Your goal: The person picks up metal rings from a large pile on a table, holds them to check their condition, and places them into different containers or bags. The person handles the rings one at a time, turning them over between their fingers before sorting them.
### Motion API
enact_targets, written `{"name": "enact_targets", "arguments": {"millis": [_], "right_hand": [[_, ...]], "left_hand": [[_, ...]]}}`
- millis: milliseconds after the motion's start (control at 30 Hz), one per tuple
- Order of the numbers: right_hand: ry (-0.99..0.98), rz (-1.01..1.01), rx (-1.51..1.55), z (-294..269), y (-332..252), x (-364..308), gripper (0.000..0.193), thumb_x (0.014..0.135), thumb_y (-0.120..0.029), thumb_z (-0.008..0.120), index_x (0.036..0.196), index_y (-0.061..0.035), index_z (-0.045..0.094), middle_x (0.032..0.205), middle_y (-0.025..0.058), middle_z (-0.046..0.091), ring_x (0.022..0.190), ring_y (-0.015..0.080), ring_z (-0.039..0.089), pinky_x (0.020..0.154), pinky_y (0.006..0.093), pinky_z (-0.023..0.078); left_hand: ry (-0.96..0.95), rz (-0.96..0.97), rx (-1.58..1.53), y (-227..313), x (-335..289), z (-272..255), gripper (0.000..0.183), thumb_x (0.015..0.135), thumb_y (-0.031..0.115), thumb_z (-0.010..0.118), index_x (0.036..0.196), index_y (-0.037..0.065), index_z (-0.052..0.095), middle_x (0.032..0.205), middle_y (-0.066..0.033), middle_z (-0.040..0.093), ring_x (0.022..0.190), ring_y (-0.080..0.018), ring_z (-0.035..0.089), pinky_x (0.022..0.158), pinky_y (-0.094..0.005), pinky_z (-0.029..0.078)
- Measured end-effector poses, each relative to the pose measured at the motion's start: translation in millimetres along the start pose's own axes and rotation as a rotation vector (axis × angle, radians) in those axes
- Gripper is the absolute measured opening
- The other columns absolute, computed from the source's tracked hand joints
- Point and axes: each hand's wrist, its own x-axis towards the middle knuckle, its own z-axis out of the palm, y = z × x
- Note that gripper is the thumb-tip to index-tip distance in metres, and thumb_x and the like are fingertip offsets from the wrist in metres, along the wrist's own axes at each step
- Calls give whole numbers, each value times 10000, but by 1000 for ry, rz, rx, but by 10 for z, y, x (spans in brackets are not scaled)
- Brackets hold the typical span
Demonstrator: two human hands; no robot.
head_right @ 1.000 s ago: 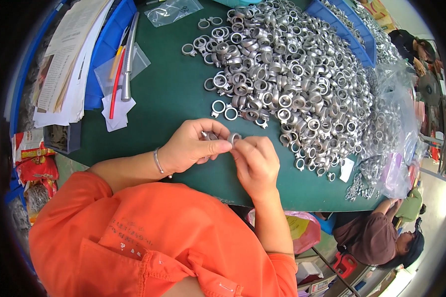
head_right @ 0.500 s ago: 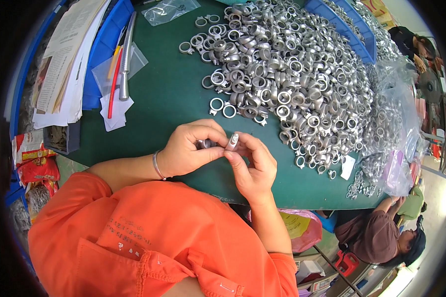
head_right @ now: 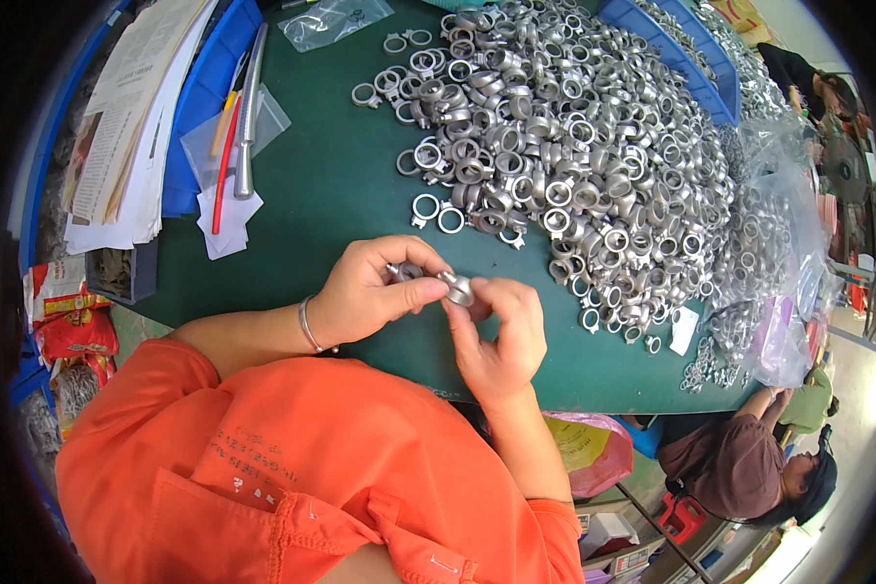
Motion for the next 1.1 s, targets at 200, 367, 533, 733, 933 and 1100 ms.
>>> {"name": "enact_targets", "arguments": {"millis": [200,367,533,733,933,1100], "right_hand": [[-55,-219,-63,-9,5,217,231,674,56,669,879,10,573,768,106,575,643,233,546,570,299,451],[63,-12,-446,109,411,407,153,697,-6,656,832,-20,585,790,98,555,677,259,534,599,344,428],[70,-57,-351,55,394,344,164,659,34,657,789,-24,576,775,93,589,663,232,562,571,308,449],[40,-171,-23,13,75,163,244,626,126,642,799,-25,560,799,106,606,648,207,571,542,267,458],[-53,-228,39,-42,51,74,279,602,163,580,816,-12,543,811,119,596,704,259,574,621,309,465],[10,582,691,-36,51,-20,119,884,3,463,975,26,536,849,90,588,693,105,546,596,230,470]], "left_hand": [[-120,-437,-648,34,53,-69,379,938,313,378,999,-19,550,766,-68,570,604,-129,551,426,-217,445],[-106,-412,-505,-2,60,-73,144,865,161,549,894,22,530,763,-49,546,638,-111,557,404,-199,400],[-59,-401,-349,-11,65,-60,144,846,149,584,886,12,565,761,-43,553,634,-95,554,405,-192,397],[-24,-445,-382,11,49,-30,188,819,172,630,880,-3,592,710,-35,573,560,-69,524,420,-187,400],[-102,-192,-160,29,36,-45,63,795,14,612,850,-16,617,898,-38,550,595,-85,508,475,-184,399],[-112,25,95,57,6,-15,46,779,-10,617,825,-18,618,870,-31,542,586,-70,497,491,-179,395]]}}
